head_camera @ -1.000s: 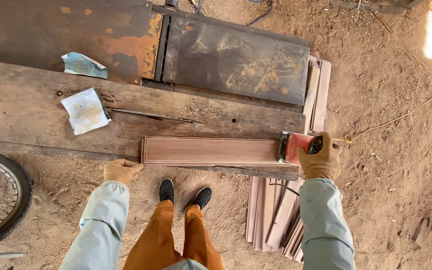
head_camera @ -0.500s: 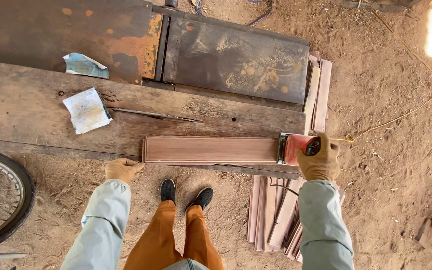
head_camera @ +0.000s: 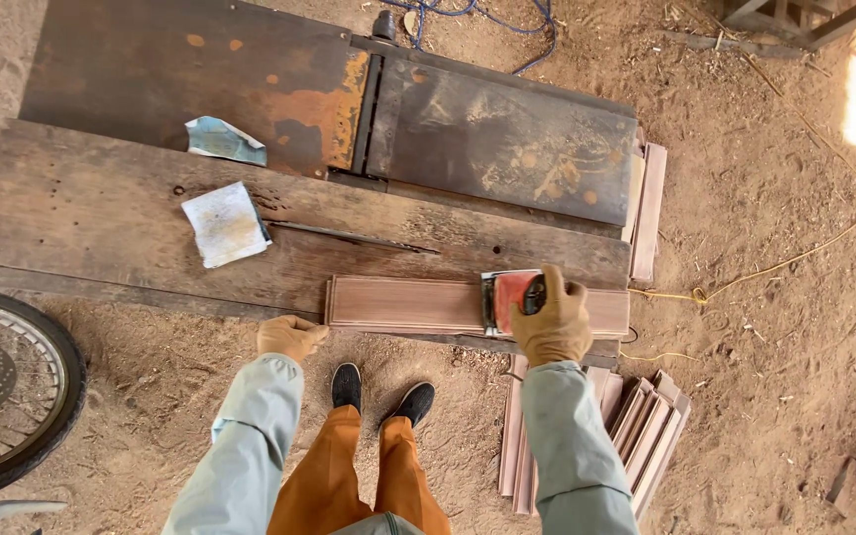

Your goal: Sanding wooden planks with an electric palm sander.

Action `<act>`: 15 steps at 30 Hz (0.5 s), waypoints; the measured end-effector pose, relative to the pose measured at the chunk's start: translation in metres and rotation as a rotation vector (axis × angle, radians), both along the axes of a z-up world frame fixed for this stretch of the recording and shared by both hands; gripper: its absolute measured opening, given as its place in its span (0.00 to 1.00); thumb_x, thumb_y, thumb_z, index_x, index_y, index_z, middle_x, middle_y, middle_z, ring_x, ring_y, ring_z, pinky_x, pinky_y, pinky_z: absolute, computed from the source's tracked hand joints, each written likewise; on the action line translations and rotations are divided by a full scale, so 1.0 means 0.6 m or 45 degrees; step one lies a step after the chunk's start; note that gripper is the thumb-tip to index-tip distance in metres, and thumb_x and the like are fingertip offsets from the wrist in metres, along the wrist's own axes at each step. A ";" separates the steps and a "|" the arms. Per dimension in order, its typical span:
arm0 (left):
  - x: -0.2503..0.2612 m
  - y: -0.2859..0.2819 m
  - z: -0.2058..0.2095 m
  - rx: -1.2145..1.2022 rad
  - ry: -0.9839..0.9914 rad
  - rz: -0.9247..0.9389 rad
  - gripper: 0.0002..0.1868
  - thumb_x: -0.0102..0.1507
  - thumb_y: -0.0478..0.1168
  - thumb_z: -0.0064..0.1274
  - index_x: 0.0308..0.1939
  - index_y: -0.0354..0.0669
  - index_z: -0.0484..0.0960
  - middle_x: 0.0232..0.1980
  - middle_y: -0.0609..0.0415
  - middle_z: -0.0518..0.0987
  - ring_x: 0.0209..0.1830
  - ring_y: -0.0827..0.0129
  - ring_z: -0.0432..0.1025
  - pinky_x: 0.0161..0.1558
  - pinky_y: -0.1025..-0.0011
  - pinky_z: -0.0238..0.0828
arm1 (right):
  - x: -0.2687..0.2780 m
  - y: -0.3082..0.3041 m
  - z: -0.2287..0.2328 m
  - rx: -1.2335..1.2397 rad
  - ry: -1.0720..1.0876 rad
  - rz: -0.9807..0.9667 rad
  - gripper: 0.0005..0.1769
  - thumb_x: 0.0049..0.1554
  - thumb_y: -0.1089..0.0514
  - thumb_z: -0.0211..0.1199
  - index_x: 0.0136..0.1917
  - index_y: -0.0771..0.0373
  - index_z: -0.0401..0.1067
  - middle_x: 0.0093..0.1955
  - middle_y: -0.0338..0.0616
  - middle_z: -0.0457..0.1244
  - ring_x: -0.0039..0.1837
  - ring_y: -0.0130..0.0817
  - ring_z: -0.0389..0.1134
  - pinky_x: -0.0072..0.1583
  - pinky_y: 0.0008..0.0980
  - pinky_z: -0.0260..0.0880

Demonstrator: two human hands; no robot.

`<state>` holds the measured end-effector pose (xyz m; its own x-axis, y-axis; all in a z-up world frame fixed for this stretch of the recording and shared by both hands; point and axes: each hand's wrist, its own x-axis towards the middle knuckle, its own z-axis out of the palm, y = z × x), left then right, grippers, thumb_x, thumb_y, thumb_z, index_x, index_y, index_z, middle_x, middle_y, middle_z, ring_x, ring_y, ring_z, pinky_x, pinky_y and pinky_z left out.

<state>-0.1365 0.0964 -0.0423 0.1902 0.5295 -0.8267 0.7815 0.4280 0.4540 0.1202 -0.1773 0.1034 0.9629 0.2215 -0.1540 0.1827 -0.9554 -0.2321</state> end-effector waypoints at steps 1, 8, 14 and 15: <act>-0.001 -0.002 -0.001 0.001 -0.002 0.004 0.06 0.58 0.35 0.67 0.34 0.36 0.85 0.41 0.46 0.88 0.36 0.67 0.82 0.39 0.74 0.81 | -0.012 0.020 0.010 0.001 -0.002 0.004 0.35 0.48 0.48 0.76 0.66 0.35 0.65 0.60 0.56 0.63 0.52 0.56 0.73 0.43 0.50 0.79; 0.003 -0.016 0.022 0.060 -0.118 0.011 0.05 0.57 0.35 0.67 0.32 0.37 0.85 0.37 0.47 0.88 0.33 0.65 0.81 0.34 0.73 0.79 | -0.093 0.144 0.044 -0.042 0.031 0.103 0.35 0.47 0.47 0.76 0.65 0.37 0.66 0.62 0.53 0.62 0.54 0.56 0.72 0.47 0.53 0.77; -0.015 -0.017 -0.120 0.026 -0.300 0.069 0.07 0.55 0.33 0.68 0.29 0.33 0.85 0.35 0.45 0.88 0.31 0.68 0.82 0.32 0.75 0.79 | -0.149 0.232 0.056 -0.083 0.177 0.131 0.34 0.50 0.44 0.72 0.67 0.36 0.64 0.65 0.53 0.60 0.57 0.56 0.71 0.48 0.51 0.78; -0.016 -0.017 -0.141 0.000 -0.351 0.091 0.08 0.55 0.32 0.69 0.29 0.32 0.84 0.35 0.44 0.88 0.31 0.68 0.82 0.32 0.75 0.80 | -0.159 0.246 0.057 -0.103 0.202 0.146 0.35 0.50 0.42 0.72 0.68 0.35 0.63 0.64 0.52 0.60 0.57 0.55 0.71 0.49 0.51 0.78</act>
<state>-0.1462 0.0862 -0.1269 0.3699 0.5498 -0.7490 0.5966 0.4775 0.6451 0.0249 -0.0295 0.1378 0.8942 0.3094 -0.3235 0.2589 -0.9470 -0.1901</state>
